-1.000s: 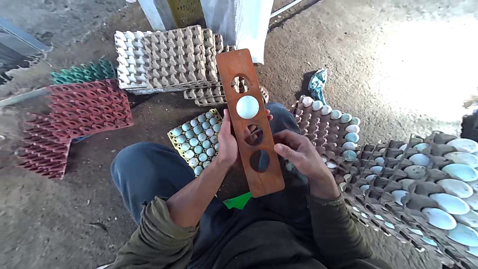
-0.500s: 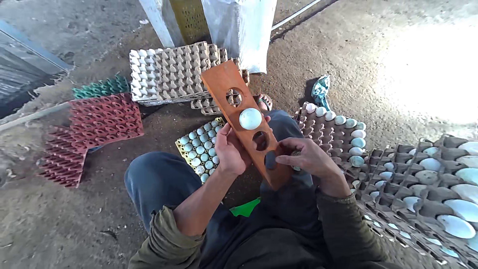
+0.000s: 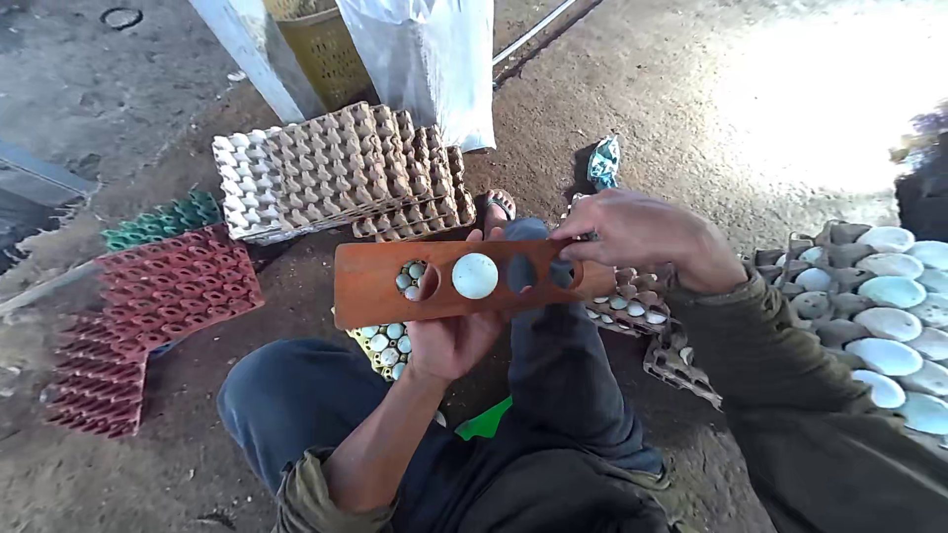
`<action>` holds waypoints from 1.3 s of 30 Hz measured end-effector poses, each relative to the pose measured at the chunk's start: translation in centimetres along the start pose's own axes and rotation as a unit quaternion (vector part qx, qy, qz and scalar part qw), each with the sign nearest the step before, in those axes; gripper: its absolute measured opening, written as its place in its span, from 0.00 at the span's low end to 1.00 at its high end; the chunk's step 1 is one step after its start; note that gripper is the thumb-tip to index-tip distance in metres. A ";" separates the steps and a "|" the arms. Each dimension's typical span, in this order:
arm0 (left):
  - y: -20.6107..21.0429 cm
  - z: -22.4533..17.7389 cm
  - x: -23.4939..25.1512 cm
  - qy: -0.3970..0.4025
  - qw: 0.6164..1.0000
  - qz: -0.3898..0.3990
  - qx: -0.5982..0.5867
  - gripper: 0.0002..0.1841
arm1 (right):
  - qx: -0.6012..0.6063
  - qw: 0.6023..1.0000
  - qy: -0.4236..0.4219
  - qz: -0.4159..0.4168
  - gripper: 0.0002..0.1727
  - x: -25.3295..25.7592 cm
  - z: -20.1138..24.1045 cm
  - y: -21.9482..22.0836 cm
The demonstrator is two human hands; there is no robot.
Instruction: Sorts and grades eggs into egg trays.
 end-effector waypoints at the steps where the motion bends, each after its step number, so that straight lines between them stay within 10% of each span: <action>1: -0.1 0.0 -0.1 -0.016 1.000 0.023 0.007 0.39 | -0.019 1.000 -0.003 0.010 0.11 0.4 0.2 -0.6; 17: 0.4 3.2 -2.2 -0.262 0.963 0.052 -0.029 0.36 | -0.237 0.970 -0.033 -0.043 0.18 3.5 5.2 -2.9; 27: -0.6 1.6 -0.7 -0.066 0.977 0.063 0.195 0.29 | 0.249 0.937 -0.035 -0.241 0.27 -4.2 4.7 1.4; 39: -0.3 0.3 -0.7 0.028 0.916 0.068 0.394 0.41 | 0.291 0.917 -0.033 -0.271 0.24 -4.0 5.8 4.7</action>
Point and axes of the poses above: each hand's wrist, its own x-axis towards the middle knuckle, its own y-axis out of the palm, z = x × y, the point moved 6 cm from there along x, towards the middle knuckle, and after that the axes turned 13 degrees about y, right-handed, at the moved point
